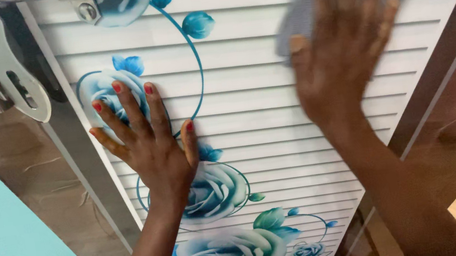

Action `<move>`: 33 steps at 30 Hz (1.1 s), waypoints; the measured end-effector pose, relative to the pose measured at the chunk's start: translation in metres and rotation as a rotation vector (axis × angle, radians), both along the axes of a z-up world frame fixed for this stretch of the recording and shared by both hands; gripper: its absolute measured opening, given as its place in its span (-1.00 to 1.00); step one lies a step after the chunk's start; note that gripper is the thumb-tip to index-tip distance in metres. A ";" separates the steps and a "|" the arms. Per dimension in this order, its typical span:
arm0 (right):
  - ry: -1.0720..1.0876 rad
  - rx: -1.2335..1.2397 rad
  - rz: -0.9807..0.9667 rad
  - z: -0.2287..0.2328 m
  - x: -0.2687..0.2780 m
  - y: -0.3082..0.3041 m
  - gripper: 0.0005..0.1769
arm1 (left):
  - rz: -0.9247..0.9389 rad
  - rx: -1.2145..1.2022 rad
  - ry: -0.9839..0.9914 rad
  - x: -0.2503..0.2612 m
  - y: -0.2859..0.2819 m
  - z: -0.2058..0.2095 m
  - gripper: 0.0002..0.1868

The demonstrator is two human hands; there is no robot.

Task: The person cleans a door by wiping its decorated panel and frame with a cloth.

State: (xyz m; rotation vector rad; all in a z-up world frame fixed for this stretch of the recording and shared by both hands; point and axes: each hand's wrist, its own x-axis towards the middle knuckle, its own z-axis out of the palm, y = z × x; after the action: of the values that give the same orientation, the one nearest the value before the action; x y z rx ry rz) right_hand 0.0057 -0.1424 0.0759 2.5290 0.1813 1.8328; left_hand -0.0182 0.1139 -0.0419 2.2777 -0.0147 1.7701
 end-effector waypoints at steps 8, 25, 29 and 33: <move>0.224 -0.471 0.495 0.034 -0.031 0.097 -0.22 | 0.012 0.010 -0.020 0.001 0.004 -0.001 -0.27; -0.096 0.119 0.051 -0.029 0.015 -0.250 -0.22 | 0.037 0.026 -0.059 0.010 0.007 -0.008 -0.25; -0.164 0.227 0.013 -0.003 0.030 -0.312 -0.28 | 0.104 0.088 0.054 0.008 0.013 -0.010 -0.22; -0.063 0.231 -0.105 0.020 0.031 -0.297 -0.30 | 0.120 0.012 0.121 -0.001 -0.013 0.008 -0.27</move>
State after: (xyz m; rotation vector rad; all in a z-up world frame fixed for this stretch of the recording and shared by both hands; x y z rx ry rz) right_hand 0.0365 -0.4390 0.0959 2.5610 -0.1706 1.9934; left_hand -0.0192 0.1009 -0.0341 2.4365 0.1379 1.6887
